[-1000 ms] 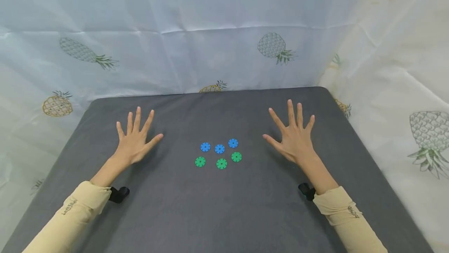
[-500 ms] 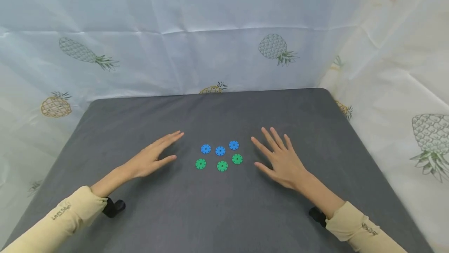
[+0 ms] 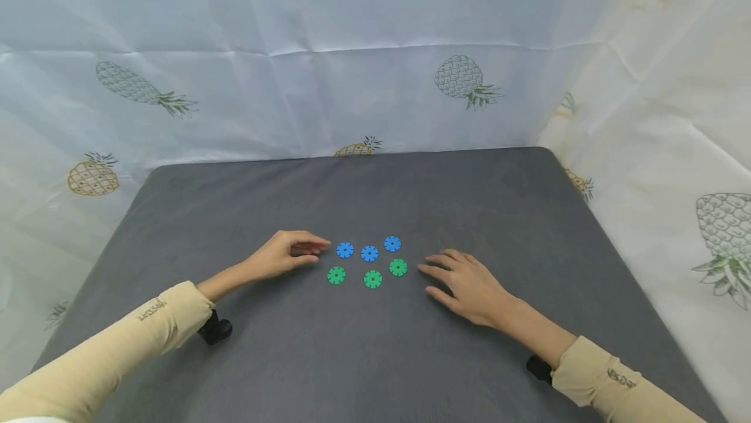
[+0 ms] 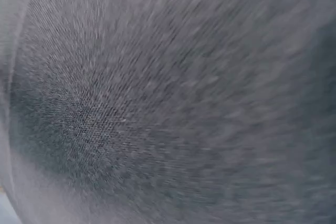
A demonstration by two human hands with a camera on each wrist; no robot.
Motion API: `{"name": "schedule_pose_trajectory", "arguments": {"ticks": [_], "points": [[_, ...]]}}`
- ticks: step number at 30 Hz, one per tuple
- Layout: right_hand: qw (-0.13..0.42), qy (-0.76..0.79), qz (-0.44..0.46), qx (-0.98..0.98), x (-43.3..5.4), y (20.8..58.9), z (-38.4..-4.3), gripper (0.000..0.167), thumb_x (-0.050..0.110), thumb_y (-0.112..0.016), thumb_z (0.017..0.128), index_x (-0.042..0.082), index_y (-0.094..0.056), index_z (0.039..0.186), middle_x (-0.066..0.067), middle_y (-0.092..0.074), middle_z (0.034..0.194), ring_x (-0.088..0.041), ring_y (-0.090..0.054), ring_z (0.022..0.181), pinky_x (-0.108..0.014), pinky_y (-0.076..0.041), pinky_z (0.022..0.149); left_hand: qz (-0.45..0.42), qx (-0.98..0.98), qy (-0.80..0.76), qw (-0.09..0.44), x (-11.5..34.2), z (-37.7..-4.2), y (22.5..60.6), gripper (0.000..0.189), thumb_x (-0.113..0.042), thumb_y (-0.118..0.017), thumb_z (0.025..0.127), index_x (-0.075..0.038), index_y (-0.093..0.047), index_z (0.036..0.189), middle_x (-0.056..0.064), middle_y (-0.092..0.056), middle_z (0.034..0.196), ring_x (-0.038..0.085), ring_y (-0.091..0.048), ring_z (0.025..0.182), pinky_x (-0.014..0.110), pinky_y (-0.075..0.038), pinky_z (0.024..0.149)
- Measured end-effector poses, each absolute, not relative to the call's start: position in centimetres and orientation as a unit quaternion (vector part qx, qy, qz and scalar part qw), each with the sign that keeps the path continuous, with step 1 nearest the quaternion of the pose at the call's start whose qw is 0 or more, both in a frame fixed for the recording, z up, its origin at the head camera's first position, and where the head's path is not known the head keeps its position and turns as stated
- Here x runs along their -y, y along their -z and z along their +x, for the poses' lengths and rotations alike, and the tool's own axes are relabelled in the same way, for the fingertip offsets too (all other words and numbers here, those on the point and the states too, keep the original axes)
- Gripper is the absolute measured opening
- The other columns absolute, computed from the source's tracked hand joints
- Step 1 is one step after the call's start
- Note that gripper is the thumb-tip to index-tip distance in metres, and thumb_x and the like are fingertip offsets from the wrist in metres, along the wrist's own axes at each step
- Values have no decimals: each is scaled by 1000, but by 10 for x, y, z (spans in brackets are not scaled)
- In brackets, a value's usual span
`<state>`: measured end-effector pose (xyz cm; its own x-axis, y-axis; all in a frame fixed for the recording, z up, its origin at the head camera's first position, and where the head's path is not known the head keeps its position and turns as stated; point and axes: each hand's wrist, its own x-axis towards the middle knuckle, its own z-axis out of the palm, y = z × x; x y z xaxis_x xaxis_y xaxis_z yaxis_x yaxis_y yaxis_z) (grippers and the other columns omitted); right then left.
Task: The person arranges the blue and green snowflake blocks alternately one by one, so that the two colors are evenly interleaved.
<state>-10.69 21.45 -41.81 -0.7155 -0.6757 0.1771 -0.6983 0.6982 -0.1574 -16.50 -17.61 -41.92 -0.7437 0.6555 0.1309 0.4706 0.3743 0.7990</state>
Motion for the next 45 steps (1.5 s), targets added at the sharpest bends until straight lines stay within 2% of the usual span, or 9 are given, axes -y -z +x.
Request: {"name": "schedule_pose_trajectory", "arguments": {"ticks": [5,9,14,23,29,38,45], "points": [[4,-125,352,928,-216,413,-108,41,29,-64,92,13,-62,130,-3,-65,119,-21,-60,106,-41,-53,79,354,-801,-464,134,163,-173,427,33,3,-69,84,5,-65,117,17,-66,112,26,-65,101,27,-52,85],[-26,-132,352,926,-216,407,-112,41,23,-61,94,13,-59,133,-3,-66,118,-22,-62,103,-41,-53,76,305,-796,-505,136,154,-178,429,32,2,-70,84,4,-66,116,16,-67,113,25,-65,101,26,-52,85],[-49,-135,369,918,-217,402,-116,39,17,-63,91,12,-62,129,-4,-66,118,-23,-61,103,-44,-52,79,255,-777,-556,146,150,-185,430,37,3,-70,84,6,-63,120,20,-64,118,29,-63,106,26,-52,87],[-108,-140,376,910,-218,398,-116,42,17,-62,91,6,-59,132,-10,-58,133,-26,-55,116,-46,-49,90,238,-746,-589,198,150,-194,434,47,10,-72,78,11,-59,123,24,-58,127,34,-54,120,29,-47,94],[-122,-142,370,910,-218,398,-115,42,17,-61,92,5,-59,132,-11,-55,135,-26,-54,115,-45,-49,89,253,-750,-574,210,149,-199,438,45,8,-72,80,8,-61,123,22,-59,127,31,-54,121,29,-47,95],[-123,-129,373,911,-219,398,-117,38,15,-62,90,4,-63,127,-13,-56,134,-28,-53,112,-45,-50,86,318,-788,-495,179,146,-203,439,40,2,-73,81,3,-65,120,16,-63,122,26,-58,117,27,-48,93],[-114,-131,378,909,-220,400,-119,38,15,-65,89,4,-64,126,-12,-57,133,-27,-55,110,-44,-51,84,345,-797,-463,178,142,-208,435,41,1,-75,79,2,-67,119,14,-65,119,25,-60,113,28,-49,92]]}}
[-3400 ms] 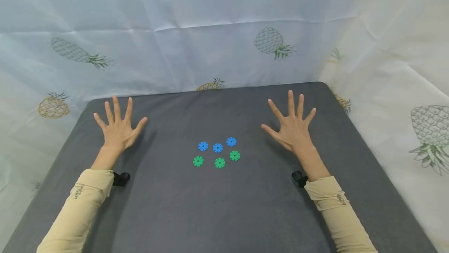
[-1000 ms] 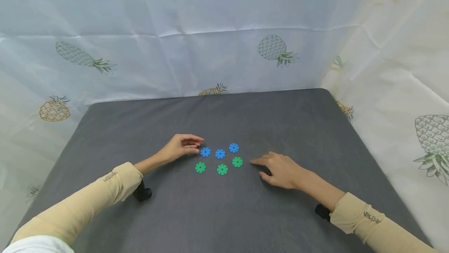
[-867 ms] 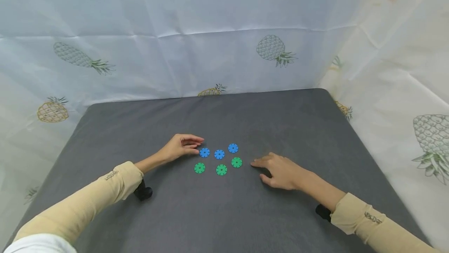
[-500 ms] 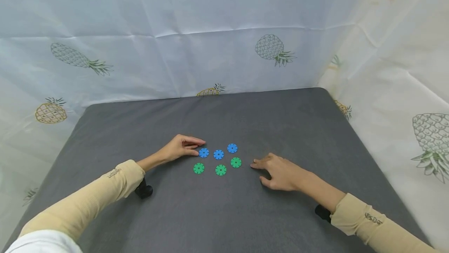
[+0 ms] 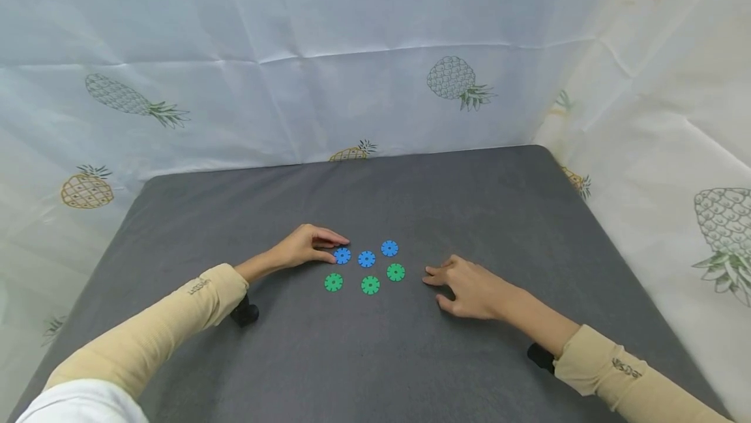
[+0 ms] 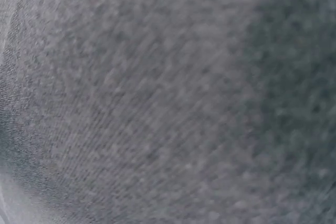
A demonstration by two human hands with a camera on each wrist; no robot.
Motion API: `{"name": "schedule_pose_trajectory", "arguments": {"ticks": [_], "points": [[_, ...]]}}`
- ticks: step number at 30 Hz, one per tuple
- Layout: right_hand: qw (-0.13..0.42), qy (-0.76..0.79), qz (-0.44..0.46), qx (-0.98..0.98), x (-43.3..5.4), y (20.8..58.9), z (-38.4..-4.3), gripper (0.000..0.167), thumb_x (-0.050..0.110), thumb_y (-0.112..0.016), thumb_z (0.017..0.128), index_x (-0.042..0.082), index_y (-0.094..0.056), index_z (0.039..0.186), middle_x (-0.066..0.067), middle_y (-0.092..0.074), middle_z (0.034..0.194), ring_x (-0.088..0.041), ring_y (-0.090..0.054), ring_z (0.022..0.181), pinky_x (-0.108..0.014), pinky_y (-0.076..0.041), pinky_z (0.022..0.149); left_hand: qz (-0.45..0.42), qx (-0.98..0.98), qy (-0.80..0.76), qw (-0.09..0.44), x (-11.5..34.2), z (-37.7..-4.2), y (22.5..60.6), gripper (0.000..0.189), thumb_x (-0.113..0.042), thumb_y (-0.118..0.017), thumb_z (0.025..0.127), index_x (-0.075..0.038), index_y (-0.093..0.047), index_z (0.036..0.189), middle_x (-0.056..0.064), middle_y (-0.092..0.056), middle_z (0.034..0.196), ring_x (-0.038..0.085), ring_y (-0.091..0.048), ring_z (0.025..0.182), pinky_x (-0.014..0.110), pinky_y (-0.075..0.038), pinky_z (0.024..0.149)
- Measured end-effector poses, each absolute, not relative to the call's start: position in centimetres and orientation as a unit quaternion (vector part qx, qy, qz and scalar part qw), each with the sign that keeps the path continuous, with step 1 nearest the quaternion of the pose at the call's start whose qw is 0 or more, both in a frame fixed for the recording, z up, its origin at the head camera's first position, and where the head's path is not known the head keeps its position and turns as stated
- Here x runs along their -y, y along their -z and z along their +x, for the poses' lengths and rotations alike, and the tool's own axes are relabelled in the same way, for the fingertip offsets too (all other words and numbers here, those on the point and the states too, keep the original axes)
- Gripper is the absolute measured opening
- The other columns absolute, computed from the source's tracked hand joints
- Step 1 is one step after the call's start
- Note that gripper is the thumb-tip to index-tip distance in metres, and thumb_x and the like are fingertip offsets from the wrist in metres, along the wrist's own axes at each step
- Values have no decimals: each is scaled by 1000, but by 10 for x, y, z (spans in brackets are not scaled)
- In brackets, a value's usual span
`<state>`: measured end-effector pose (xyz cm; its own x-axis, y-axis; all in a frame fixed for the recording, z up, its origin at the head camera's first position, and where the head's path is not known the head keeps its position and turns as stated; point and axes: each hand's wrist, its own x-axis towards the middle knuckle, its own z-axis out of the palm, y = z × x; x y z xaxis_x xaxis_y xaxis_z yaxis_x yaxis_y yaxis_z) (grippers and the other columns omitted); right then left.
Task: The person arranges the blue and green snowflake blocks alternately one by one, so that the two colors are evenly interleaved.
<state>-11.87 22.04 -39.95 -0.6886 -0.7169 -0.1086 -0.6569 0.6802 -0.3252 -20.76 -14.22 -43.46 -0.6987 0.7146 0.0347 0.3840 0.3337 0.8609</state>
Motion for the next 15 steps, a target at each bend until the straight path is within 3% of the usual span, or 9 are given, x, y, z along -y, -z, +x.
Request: {"name": "schedule_pose_trajectory", "arguments": {"ticks": [8,15], "points": [[59,168,-378,-909,-227,406,-121,48,15,-81,77,5,-67,122,-6,-64,124,-23,-60,105,-31,-52,69,398,-809,-405,154,139,-209,431,39,-4,-75,81,0,-67,119,11,-66,114,20,-62,104,27,-51,88],[47,149,-381,-911,-227,410,-120,48,17,-82,75,5,-68,120,-8,-62,126,-26,-59,107,-37,-54,74,427,-823,-349,134,138,-210,430,32,-11,-76,83,-2,-71,113,7,-65,106,16,-62,94,24,-51,83]]}}
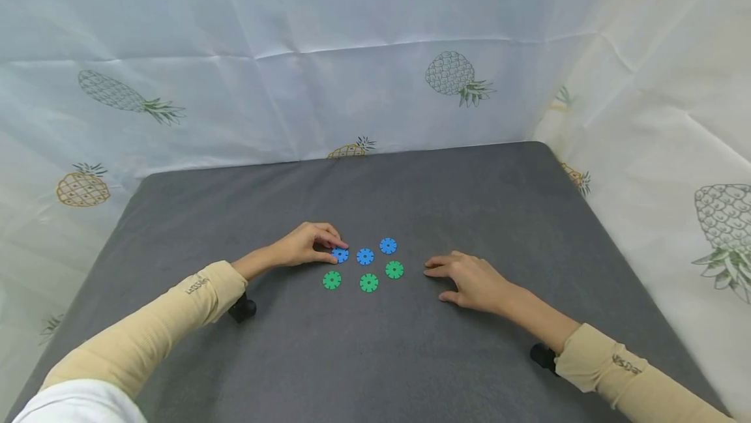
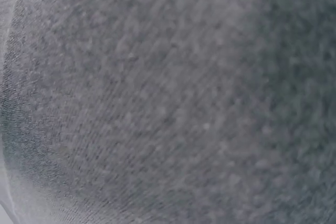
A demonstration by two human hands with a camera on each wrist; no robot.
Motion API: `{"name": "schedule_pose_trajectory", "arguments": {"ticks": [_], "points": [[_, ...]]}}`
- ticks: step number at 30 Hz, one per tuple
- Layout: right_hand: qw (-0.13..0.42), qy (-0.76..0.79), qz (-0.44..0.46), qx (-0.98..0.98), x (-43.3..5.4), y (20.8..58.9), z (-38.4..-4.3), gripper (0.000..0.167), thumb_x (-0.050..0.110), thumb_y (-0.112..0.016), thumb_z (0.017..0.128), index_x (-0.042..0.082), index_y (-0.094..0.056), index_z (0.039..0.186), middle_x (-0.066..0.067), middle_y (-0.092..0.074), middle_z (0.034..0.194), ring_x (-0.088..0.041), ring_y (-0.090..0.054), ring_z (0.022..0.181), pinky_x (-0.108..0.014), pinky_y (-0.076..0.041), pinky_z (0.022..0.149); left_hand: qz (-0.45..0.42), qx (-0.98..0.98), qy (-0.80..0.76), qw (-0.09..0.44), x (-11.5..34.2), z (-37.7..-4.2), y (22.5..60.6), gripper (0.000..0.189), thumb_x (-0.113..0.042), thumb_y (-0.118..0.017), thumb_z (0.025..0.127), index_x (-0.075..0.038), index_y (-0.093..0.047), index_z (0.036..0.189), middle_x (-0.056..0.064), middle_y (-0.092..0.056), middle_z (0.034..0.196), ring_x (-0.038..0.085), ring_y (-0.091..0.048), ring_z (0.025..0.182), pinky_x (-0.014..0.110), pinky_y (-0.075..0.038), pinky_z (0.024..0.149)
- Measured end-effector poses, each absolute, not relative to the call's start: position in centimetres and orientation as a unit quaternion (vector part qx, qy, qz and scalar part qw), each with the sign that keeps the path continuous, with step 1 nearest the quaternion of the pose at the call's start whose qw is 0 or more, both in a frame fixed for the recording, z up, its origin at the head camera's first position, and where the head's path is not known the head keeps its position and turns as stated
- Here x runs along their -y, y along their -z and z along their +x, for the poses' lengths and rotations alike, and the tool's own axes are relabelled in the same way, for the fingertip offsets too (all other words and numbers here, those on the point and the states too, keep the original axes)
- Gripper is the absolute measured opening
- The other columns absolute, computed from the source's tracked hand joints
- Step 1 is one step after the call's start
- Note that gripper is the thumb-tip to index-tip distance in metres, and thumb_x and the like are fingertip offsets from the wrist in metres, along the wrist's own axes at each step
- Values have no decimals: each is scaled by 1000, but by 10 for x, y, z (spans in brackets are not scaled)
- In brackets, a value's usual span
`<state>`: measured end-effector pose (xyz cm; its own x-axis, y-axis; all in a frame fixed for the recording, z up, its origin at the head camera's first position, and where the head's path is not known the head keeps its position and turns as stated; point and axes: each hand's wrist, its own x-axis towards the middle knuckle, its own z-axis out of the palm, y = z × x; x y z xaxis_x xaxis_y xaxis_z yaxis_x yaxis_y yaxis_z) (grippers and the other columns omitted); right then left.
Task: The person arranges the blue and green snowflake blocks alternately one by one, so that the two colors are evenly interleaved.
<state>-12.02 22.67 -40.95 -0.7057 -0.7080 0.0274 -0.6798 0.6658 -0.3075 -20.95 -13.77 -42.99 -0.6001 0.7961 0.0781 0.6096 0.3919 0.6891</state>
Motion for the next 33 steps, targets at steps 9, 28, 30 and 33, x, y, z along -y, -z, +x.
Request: {"name": "schedule_pose_trajectory", "arguments": {"ticks": [9,28,30,33], "points": [[48,133,-382,-913,-226,409,-119,47,17,-81,77,5,-68,121,-10,-60,127,-30,-58,109,-41,-54,73,442,-822,-336,126,139,-212,429,30,-12,-75,84,-3,-71,112,8,-66,108,14,-63,93,24,-52,82],[59,144,-390,-908,-228,412,-120,48,17,-80,78,4,-67,122,-12,-60,129,-27,-58,109,-40,-53,79,418,-808,-381,168,147,-215,427,32,-11,-81,76,0,-74,105,7,-69,96,10,-63,79,22,-54,71],[61,146,-388,-908,-228,412,-119,48,17,-80,78,5,-66,122,-11,-60,129,-27,-58,109,-39,-53,78,417,-803,-391,169,147,-216,428,31,-9,-80,76,0,-74,104,8,-69,95,11,-64,79,23,-55,71],[60,147,-389,-908,-227,412,-119,47,17,-80,79,4,-66,122,-11,-60,129,-26,-58,110,-39,-53,78,400,-800,-414,171,148,-216,430,30,-8,-79,77,1,-73,105,9,-69,97,13,-66,82,25,-55,73]]}}
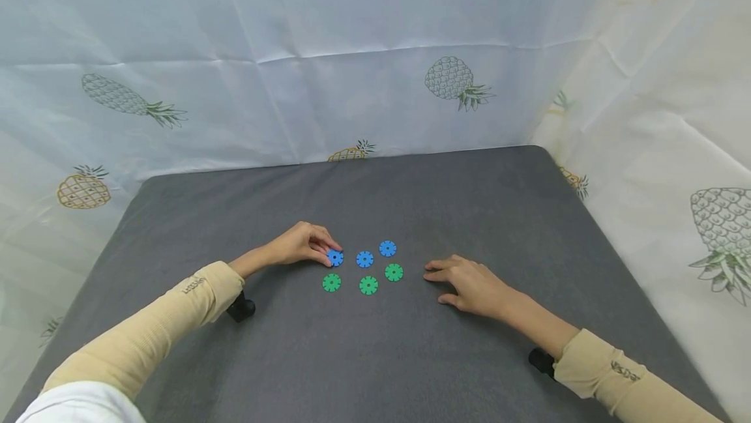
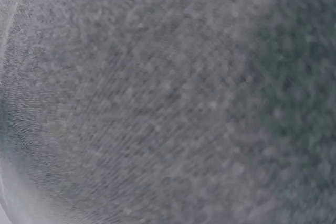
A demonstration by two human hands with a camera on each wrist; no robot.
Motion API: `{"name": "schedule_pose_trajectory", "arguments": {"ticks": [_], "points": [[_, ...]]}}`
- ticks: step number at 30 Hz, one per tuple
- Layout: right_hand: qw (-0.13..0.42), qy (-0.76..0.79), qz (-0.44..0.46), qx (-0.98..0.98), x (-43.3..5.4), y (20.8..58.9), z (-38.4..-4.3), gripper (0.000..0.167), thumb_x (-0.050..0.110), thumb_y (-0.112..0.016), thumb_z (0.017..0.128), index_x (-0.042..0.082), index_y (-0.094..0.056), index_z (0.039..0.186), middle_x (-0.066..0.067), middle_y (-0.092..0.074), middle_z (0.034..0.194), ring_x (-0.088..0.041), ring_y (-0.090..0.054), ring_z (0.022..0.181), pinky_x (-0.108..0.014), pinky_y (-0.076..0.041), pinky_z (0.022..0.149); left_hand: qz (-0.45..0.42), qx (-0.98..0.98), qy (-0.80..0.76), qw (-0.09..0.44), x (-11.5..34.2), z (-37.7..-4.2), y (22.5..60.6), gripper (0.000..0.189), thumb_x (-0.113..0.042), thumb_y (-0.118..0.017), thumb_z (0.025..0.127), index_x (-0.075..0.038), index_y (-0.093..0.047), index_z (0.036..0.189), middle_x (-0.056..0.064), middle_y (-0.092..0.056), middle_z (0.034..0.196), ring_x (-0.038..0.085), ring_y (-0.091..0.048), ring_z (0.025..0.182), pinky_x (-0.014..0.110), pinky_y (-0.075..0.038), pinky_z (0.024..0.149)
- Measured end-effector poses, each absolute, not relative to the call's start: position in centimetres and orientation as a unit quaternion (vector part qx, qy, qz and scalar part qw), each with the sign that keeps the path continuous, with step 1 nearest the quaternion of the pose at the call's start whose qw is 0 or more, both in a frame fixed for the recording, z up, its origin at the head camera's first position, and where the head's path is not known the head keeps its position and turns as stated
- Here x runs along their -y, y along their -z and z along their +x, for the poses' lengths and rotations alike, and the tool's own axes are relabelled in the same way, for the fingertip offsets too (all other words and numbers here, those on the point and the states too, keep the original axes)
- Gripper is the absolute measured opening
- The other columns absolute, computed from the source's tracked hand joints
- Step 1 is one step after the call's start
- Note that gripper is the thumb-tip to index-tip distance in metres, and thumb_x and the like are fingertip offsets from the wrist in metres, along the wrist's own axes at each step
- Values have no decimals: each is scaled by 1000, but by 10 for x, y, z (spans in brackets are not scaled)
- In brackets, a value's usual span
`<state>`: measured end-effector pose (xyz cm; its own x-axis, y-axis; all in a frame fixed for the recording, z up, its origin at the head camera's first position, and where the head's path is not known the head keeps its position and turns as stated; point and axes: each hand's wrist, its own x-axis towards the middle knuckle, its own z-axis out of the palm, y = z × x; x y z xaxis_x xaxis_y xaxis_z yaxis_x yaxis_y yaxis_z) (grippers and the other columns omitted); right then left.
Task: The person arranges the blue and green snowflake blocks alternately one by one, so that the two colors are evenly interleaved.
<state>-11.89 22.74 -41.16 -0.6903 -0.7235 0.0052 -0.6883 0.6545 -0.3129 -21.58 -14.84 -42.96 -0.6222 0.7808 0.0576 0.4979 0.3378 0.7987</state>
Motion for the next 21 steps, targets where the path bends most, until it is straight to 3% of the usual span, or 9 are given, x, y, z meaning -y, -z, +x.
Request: {"name": "schedule_pose_trajectory", "arguments": {"ticks": [9,15,21], "points": [[55,143,-388,-909,-227,411,-119,48,17,-80,78,4,-67,122,-11,-60,129,-27,-58,110,-40,-53,80,256,-803,-511,169,157,-217,430,31,-5,-76,80,0,-71,110,11,-73,97,14,-68,84,24,-54,73],[53,136,-389,-910,-227,412,-119,48,18,-80,78,4,-66,122,-11,-60,129,-27,-58,110,-40,-53,80,212,-788,-557,155,163,-216,430,34,0,-74,81,7,-67,114,18,-71,100,12,-68,85,25,-55,76],[57,139,-389,-909,-228,413,-120,49,18,-80,79,4,-66,123,-11,-60,129,-27,-58,111,-40,-53,79,162,-786,-582,135,170,-218,431,33,-2,-75,81,4,-69,113,18,-70,103,10,-69,86,26,-55,76]]}}
